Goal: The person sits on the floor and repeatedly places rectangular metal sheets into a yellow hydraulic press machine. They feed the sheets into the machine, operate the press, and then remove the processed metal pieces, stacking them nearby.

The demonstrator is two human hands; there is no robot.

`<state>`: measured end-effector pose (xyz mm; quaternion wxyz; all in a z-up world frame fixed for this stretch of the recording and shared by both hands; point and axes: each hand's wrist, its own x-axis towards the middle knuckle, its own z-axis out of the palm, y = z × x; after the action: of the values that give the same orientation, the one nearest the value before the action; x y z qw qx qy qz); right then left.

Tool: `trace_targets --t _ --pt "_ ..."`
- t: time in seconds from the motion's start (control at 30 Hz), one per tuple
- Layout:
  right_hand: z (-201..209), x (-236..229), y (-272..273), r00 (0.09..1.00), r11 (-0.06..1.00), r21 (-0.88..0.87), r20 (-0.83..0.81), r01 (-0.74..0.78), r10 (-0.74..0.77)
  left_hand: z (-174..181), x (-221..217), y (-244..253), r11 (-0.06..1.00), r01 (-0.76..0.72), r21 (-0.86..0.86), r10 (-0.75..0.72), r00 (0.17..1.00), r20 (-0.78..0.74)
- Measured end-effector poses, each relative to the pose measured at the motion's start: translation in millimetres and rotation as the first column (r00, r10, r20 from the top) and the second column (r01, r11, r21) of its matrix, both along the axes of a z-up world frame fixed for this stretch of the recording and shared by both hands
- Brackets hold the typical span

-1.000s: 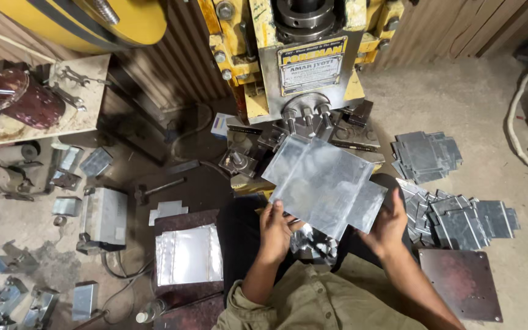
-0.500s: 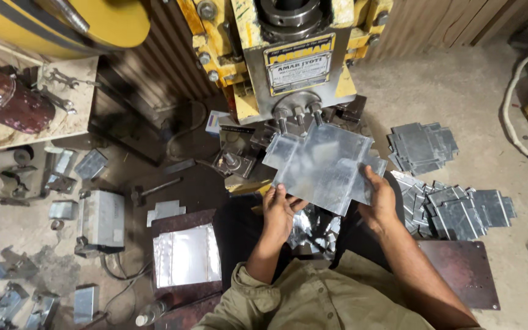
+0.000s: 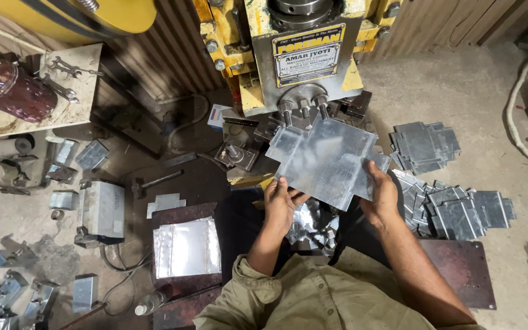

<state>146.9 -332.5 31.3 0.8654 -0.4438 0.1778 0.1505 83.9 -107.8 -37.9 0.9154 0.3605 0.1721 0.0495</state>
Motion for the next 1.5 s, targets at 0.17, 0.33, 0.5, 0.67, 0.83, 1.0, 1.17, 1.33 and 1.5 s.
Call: trace_targets --t 0.17,0.33,0.5,0.67,0.83,1.0,1.17,1.33,1.5 --pt "8 1 1 0.999 0.999 -0.024 -0.022 -0.028 0.027 8 0 -1 0.999 0.016 -0.028 -0.014 0.999 0.049" --pt "4 2 -1 0.999 0.999 0.011 -0.004 -0.048 0.049 10 -1 -1 0.999 0.027 -0.043 -0.023 0.995 0.098" --pt "14 3 -4 0.992 0.986 -0.129 -0.077 -0.109 0.1 6 2 -2 0.998 -0.014 -0.057 0.017 0.998 0.056" --pt "5 -14 -19 0.966 0.943 -0.328 -0.255 -0.053 -0.035 4 -15 8 0.999 0.04 -0.007 -0.039 0.999 0.035" --pt "-16 -38 -92 0.987 0.987 -0.043 -0.034 0.155 -0.157 18 -67 48 0.936 0.269 0.226 -0.287 0.956 0.052" --pt "-11 0 -166 0.832 0.882 0.104 0.298 0.459 -0.468 -25 -102 98 0.944 0.034 0.329 0.036 0.978 -0.204" --pt "-41 91 -166 0.849 0.866 0.135 0.174 0.482 -0.499 -87 -127 165 0.896 -0.238 0.374 0.349 0.9 -0.263" --pt "-62 55 -123 0.995 0.953 -0.302 -0.099 -0.01 -0.02 -111 -151 190 0.736 -0.337 0.587 0.613 0.699 -0.367" --pt "-91 11 -127 0.991 0.983 -0.182 -0.121 0.034 -0.057 -76 -202 175 0.639 -0.285 0.715 0.738 0.49 -0.465"
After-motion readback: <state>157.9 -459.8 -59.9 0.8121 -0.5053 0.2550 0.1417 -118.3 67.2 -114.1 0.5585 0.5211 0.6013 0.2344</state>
